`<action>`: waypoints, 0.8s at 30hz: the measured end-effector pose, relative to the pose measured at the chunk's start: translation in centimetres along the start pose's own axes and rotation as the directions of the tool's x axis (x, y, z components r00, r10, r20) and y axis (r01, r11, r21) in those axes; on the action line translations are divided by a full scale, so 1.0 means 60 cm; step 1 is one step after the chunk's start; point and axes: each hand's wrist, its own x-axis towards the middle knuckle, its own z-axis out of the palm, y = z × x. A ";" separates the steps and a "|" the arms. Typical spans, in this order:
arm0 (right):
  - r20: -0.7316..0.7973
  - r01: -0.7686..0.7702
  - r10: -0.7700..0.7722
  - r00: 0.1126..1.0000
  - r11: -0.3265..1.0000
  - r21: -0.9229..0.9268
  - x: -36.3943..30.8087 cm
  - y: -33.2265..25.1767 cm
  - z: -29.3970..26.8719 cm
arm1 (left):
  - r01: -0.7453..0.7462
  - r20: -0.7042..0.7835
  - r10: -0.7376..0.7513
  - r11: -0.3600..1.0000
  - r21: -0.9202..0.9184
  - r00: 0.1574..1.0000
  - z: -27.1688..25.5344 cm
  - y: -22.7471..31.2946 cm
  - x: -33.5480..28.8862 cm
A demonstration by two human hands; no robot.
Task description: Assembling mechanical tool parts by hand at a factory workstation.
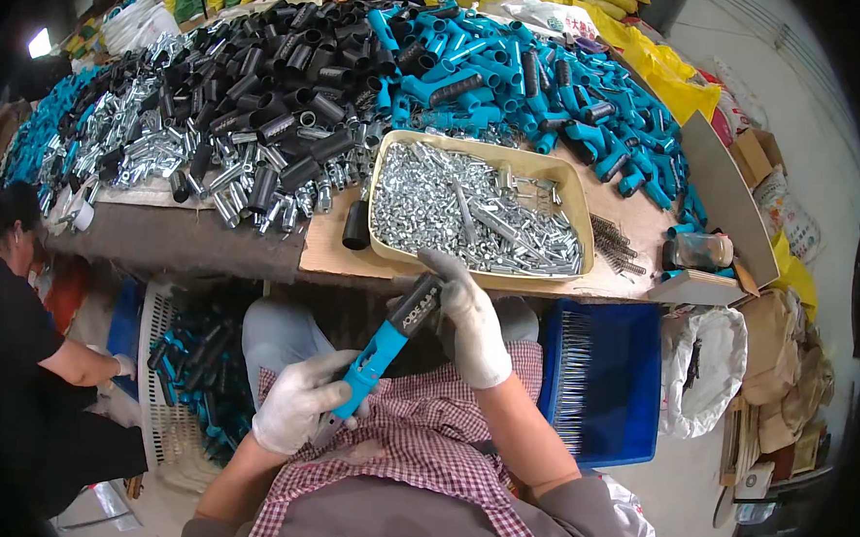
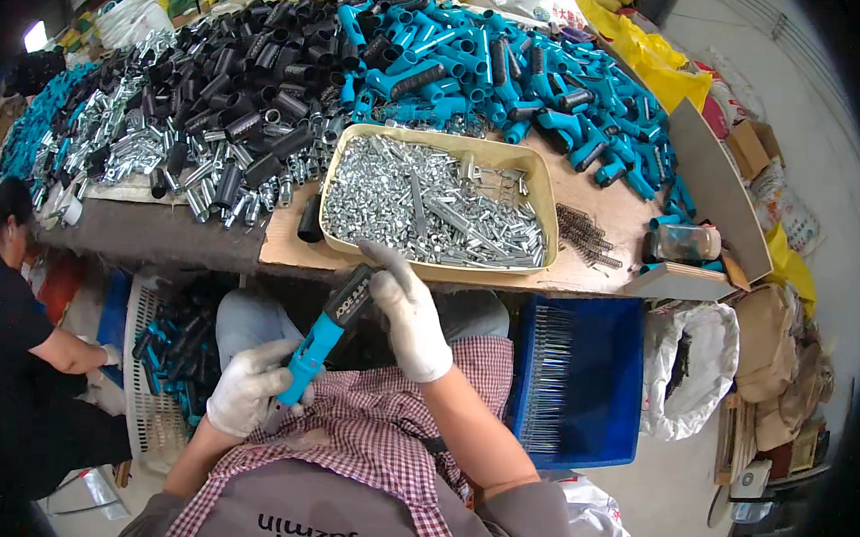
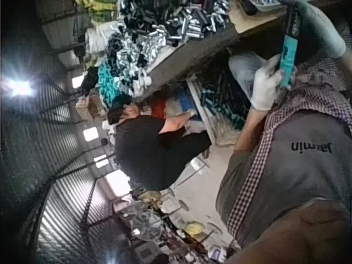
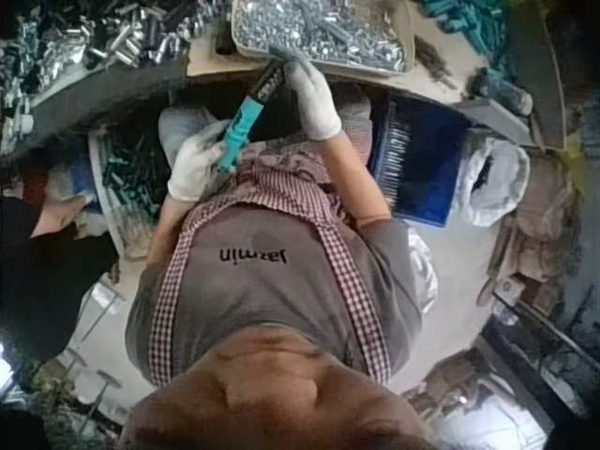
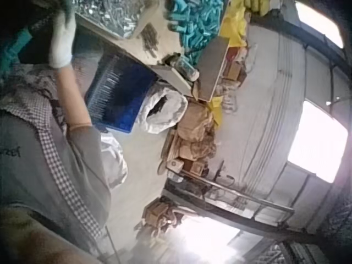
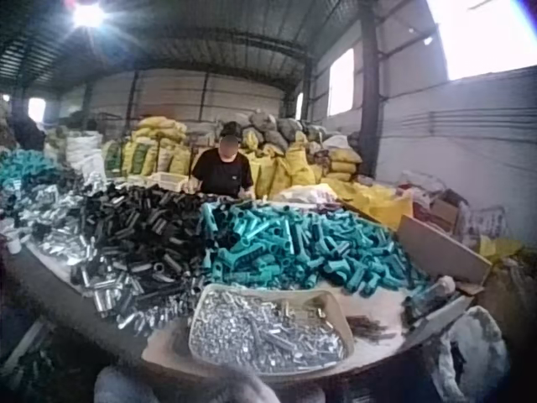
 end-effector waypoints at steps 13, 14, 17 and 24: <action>0.269 0.286 -0.129 0.954 0.659 -0.696 -0.032 -0.021 0.038 | 0.038 -0.036 -0.037 0.999 0.009 0.999 0.014 -0.013 0.028; 0.307 0.390 -0.240 0.921 0.552 -0.737 -0.039 -0.018 0.041 | -0.171 -0.072 0.199 0.941 0.291 0.977 0.011 -0.024 0.040; 0.408 0.461 -0.215 0.887 0.451 -0.764 -0.043 -0.040 0.040 | -0.269 -0.089 0.380 0.782 0.562 0.921 0.021 -0.042 0.049; 0.045 0.205 -0.560 0.827 0.225 -0.953 0.002 -0.157 -0.167 | -0.189 -0.033 0.266 0.759 0.623 0.963 0.031 -0.028 0.065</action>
